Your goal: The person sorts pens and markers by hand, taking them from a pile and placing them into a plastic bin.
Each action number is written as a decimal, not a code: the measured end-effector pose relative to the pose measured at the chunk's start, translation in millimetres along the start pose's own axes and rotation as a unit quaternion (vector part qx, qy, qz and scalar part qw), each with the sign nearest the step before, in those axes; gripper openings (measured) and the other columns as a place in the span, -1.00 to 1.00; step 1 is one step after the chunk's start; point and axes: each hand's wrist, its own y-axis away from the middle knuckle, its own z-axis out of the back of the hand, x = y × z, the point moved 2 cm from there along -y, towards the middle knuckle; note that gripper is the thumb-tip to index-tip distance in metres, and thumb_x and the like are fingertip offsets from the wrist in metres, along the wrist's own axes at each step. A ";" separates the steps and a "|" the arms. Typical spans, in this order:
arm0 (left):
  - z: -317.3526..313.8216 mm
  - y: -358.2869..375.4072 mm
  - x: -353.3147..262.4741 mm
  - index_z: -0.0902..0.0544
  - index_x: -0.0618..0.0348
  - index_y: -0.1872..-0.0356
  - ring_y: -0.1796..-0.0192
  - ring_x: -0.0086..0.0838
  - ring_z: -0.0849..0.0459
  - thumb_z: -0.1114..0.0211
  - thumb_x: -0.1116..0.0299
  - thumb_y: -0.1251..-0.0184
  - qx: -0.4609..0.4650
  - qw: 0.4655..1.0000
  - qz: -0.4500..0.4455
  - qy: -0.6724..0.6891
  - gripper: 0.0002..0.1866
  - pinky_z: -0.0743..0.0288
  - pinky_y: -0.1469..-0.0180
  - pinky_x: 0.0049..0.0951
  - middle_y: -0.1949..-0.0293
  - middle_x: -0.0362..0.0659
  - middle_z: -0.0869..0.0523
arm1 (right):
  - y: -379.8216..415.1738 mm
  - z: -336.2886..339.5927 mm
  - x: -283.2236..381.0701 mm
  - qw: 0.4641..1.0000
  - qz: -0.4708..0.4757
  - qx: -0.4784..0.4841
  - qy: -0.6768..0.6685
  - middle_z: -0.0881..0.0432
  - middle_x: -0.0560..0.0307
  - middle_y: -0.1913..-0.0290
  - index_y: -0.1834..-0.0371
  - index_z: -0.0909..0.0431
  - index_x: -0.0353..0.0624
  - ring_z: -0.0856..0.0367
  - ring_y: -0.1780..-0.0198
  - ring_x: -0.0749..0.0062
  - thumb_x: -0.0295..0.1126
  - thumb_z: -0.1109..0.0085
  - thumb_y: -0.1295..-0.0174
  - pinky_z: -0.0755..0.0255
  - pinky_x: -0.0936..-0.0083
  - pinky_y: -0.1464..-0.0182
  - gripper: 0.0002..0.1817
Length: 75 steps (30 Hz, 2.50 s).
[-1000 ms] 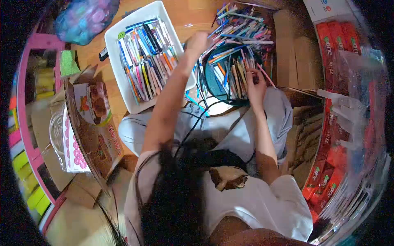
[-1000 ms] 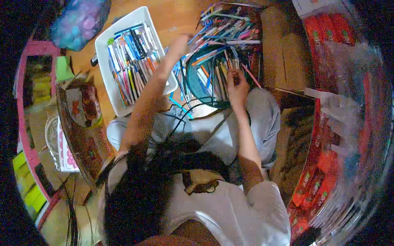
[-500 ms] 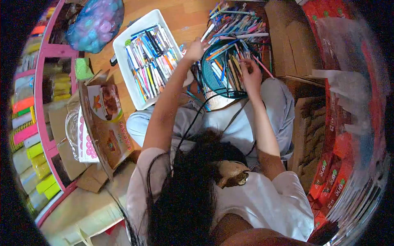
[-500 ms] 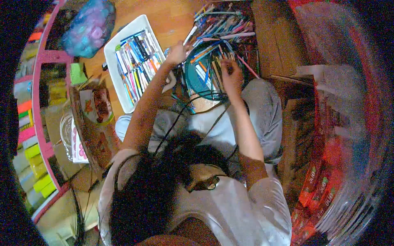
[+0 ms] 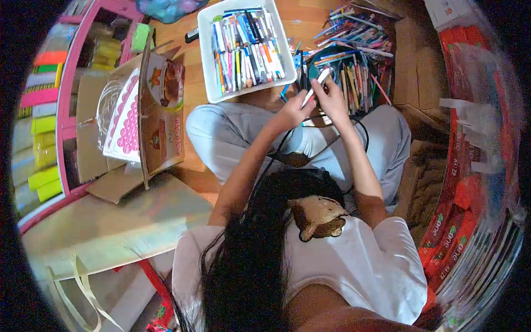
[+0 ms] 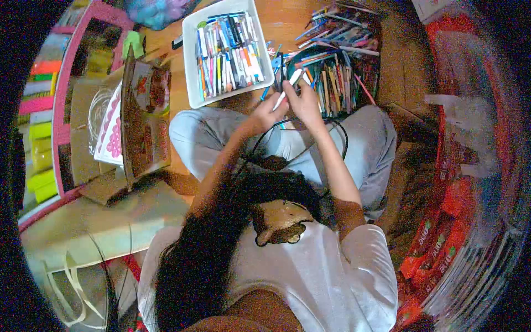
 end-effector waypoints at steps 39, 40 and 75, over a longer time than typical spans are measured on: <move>121.9 -187.1 104.9 -0.35 0.55 0.27 0.57 -0.31 -0.63 -0.08 0.46 -0.07 -0.292 0.774 0.094 -0.554 -0.71 -0.52 0.61 -0.47 0.46 0.01 -0.49 | -49.4 -5.2 -57.7 0.922 -0.148 -0.153 -0.324 -0.39 0.29 0.47 0.19 -0.39 -0.18 -0.27 0.49 0.65 -0.20 0.10 -0.31 -0.16 0.69 0.43 -0.74; 122.0 -188.5 102.7 -0.35 0.52 0.28 0.56 -0.31 -0.64 -0.08 0.46 -0.08 -0.290 0.761 0.111 -0.570 -0.72 -0.52 0.61 -0.47 0.48 -0.01 -0.49 | -49.1 -4.9 -57.9 0.922 -0.149 -0.149 -0.324 -0.39 0.29 0.47 0.19 -0.39 -0.18 -0.28 0.49 0.65 -0.20 0.10 -0.31 -0.16 0.69 0.43 -0.74; 172.0 -177.9 118.3 -0.59 0.06 0.13 0.36 -0.11 -0.54 -0.11 0.41 -0.09 -0.220 0.852 -0.104 -0.464 -0.72 -0.46 0.30 -0.19 0.38 0.04 -0.51 | -177.9 -51.6 1.0 0.997 0.030 0.016 -0.069 -0.64 -0.02 0.36 0.12 -0.55 -0.24 -0.54 0.40 0.45 -0.20 0.03 -0.22 -0.40 0.54 0.23 -0.65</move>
